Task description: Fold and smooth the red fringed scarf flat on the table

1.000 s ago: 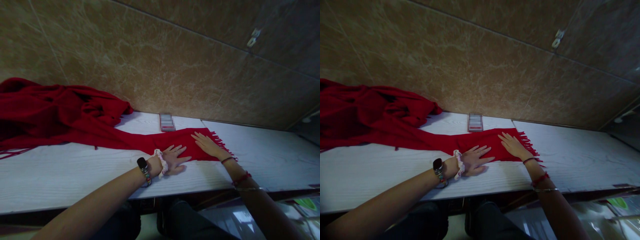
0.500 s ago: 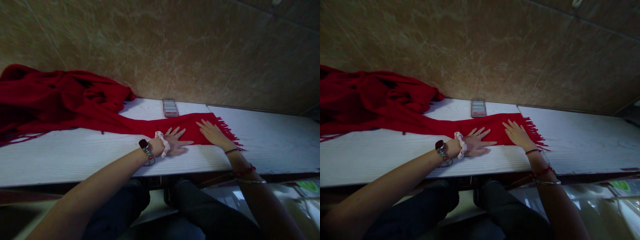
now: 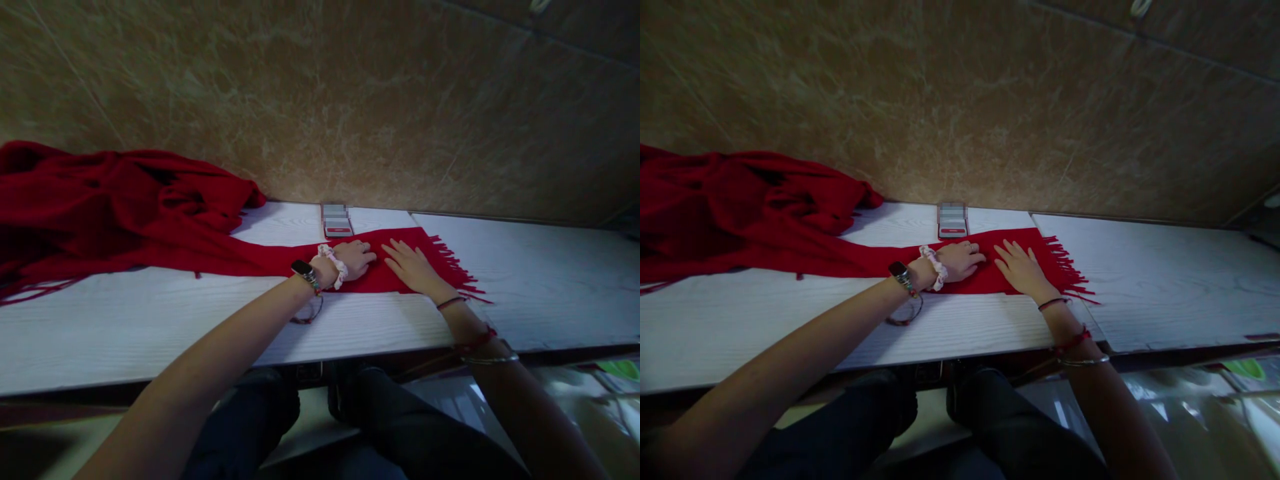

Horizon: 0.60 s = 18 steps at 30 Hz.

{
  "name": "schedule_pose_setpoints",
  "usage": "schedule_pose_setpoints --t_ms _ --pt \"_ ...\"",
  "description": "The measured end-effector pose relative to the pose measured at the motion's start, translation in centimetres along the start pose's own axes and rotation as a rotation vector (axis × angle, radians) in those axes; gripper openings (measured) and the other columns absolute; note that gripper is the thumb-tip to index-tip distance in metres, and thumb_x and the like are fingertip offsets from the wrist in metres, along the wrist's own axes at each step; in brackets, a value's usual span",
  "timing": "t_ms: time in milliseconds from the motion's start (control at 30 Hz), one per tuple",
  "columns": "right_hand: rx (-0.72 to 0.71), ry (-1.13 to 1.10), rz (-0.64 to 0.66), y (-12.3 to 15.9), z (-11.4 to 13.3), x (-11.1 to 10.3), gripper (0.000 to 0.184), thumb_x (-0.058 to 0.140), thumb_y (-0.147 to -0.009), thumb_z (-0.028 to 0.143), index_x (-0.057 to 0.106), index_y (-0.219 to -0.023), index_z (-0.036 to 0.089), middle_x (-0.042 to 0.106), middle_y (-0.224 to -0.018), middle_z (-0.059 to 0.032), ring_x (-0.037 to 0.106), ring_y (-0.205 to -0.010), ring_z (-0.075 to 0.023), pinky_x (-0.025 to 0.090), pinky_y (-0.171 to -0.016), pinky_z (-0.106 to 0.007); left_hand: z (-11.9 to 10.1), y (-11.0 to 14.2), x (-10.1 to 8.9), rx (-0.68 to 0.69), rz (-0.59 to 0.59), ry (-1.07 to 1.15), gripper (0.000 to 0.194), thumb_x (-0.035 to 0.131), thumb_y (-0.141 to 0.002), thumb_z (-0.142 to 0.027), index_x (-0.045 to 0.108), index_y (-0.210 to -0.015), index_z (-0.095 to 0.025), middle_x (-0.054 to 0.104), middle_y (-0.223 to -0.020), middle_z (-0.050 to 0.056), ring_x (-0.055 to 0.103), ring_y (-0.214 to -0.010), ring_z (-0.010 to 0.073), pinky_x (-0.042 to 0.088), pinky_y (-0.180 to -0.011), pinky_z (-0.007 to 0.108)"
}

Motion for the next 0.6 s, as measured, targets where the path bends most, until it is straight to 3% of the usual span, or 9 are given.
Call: schedule_pose_setpoints --t_ms 200,367,600 --pt "0.004 0.046 -0.012 0.4 -0.3 0.8 0.046 0.028 -0.088 0.038 0.039 -0.129 0.022 0.033 -0.139 -0.0075 0.028 -0.127 -0.0239 0.025 -0.100 -0.049 0.7 0.8 -0.4 0.159 -0.092 0.091 0.020 0.044 -0.074 -0.014 0.057 -0.090 -0.016 0.057 -0.098 0.005 0.051 -0.089 0.0162 0.040 -0.081 0.027" --pt "0.017 0.035 -0.016 0.6 -0.1 0.2 0.045 0.029 -0.088 0.037 0.041 -0.128 0.021 0.036 -0.138 -0.0075 0.030 -0.126 -0.0237 0.025 -0.101 -0.047 1.3 1.8 -1.1 0.154 -0.064 0.034 0.013 0.047 -0.069 -0.015 0.057 -0.078 -0.018 0.059 -0.086 0.004 0.052 -0.082 0.0174 0.041 -0.074 0.028" --pt "0.006 0.025 -0.038 0.7 0.2 -0.1 0.044 0.030 -0.088 0.035 0.043 -0.127 0.020 0.038 -0.136 -0.0079 0.033 -0.125 -0.0234 0.027 -0.100 -0.046 3.1 5.7 -1.8 0.130 0.009 -0.083 0.013 0.046 -0.068 -0.018 0.058 -0.075 -0.019 0.060 -0.082 0.004 0.052 -0.081 0.0185 0.040 -0.072 0.030"
Point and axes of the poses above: each hand's wrist, its own y-axis away from the middle knuckle, its own x-axis out of the palm, z = x × y, the point moved 10 cm from there along -y, towards the middle knuckle
